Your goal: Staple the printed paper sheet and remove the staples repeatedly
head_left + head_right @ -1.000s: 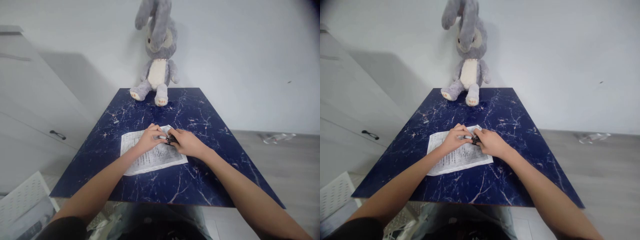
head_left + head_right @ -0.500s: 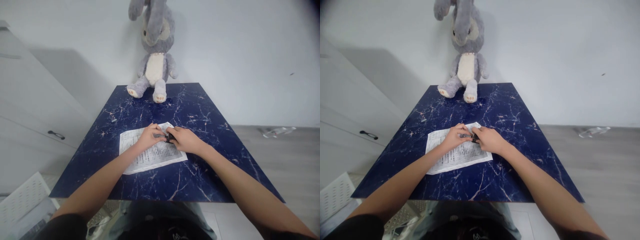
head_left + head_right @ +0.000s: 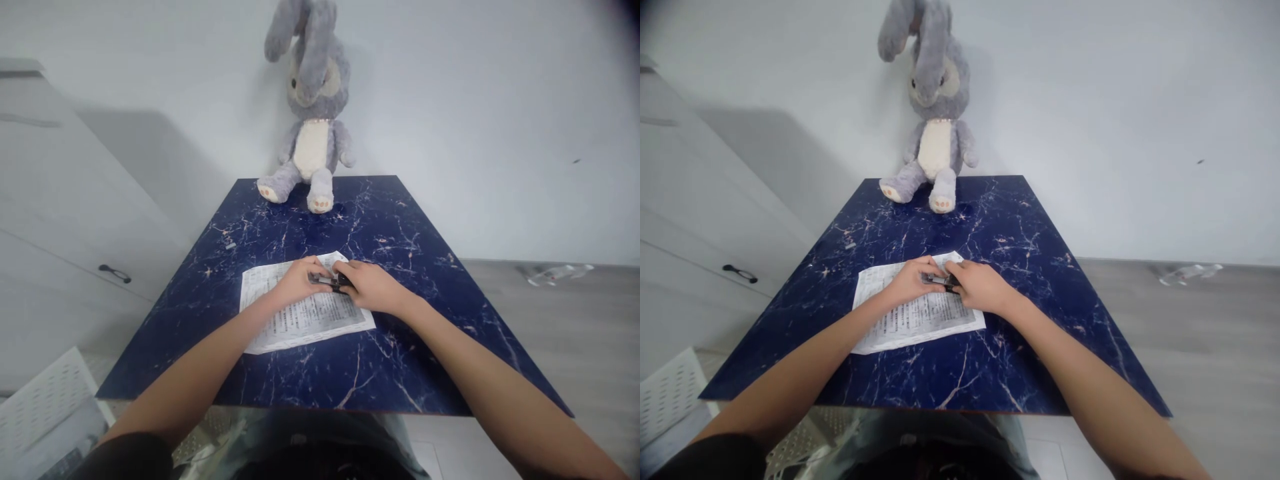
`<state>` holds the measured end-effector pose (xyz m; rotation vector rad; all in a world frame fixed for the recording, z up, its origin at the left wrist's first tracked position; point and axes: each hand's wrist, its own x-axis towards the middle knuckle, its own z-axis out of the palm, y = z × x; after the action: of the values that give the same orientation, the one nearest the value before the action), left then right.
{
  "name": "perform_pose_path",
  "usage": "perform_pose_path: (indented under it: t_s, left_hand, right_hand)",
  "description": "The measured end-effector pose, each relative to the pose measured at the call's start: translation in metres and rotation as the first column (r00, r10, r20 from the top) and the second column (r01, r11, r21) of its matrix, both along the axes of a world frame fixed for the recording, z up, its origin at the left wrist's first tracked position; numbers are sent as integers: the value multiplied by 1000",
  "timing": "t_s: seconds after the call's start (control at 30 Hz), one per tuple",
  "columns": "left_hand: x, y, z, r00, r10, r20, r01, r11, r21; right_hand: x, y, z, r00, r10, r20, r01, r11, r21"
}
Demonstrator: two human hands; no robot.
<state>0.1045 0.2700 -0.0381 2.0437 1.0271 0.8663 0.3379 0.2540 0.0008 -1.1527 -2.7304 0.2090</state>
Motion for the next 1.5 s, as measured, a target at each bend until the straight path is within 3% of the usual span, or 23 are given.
perform_pose_path:
  t_s: [0.17, 0.33, 0.4, 0.6, 0.73, 0.93, 1.07, 1.17, 1.23, 1.27, 1.33, 1.37, 1.43, 1.5]
  left_hand:
    - [-26, 5, 12, 984, -171, -47, 172, 985, 3]
    - [-48, 11, 12, 970, -233, 67, 242, 942, -231]
    - [-46, 11, 10, 966, -241, 96, 258, 931, -260]
    - [-14, 4, 8, 984, -170, 48, 172, 984, -53]
    - [2, -2, 5, 975, -216, -47, 217, 976, 30]
    - [7, -1, -6, 969, -213, -128, 226, 969, 99]
    - [1, 3, 1, 955, -237, -178, 266, 950, 161]
    - [-8, 8, 7, 987, -97, -131, 127, 962, 243]
    - [-14, 10, 7, 989, 53, -135, -7, 947, 321]
    - [-17, 11, 5, 979, 111, -172, -44, 934, 356]
    - [-20, 11, 1, 937, 159, -312, -25, 919, 394]
    - [-20, 11, -2, 909, 162, -383, 4, 917, 399]
    - [-18, 9, -6, 862, 170, -478, 43, 914, 403]
    - [-15, 7, -8, 840, 180, -512, 58, 908, 414]
  right_hand:
    - [2, 2, -1, 1000, -6, -22, 5, 1000, -16]
    - [8, 8, -1, 997, 15, -71, -19, 998, -55]
    - [11, 11, -1, 997, 17, -70, -22, 997, -69]
    - [6, 11, -3, 970, 86, -228, -114, 987, -112]
    - [-1, 6, -5, 946, 109, -304, -154, 980, -128]
    - [-8, 8, -10, 944, 61, -325, -106, 986, -125]
    - [-9, 6, -6, 953, 85, -290, -121, 987, -109]
    - [-3, 4, 0, 960, 73, -272, -113, 985, -131]
    - [4, 6, 3, 937, -79, -341, 9, 979, -203]
    - [7, 9, 4, 889, -214, -405, 112, 959, -261]
    - [14, 16, 3, 674, -497, -547, 261, 852, -453]
    - [17, 20, 3, 534, -601, -595, 255, 785, -564]
    - [21, 28, 1, 291, -720, -630, 120, 681, -722]
    - [26, 36, -1, 175, -764, -622, 1, 631, -775]
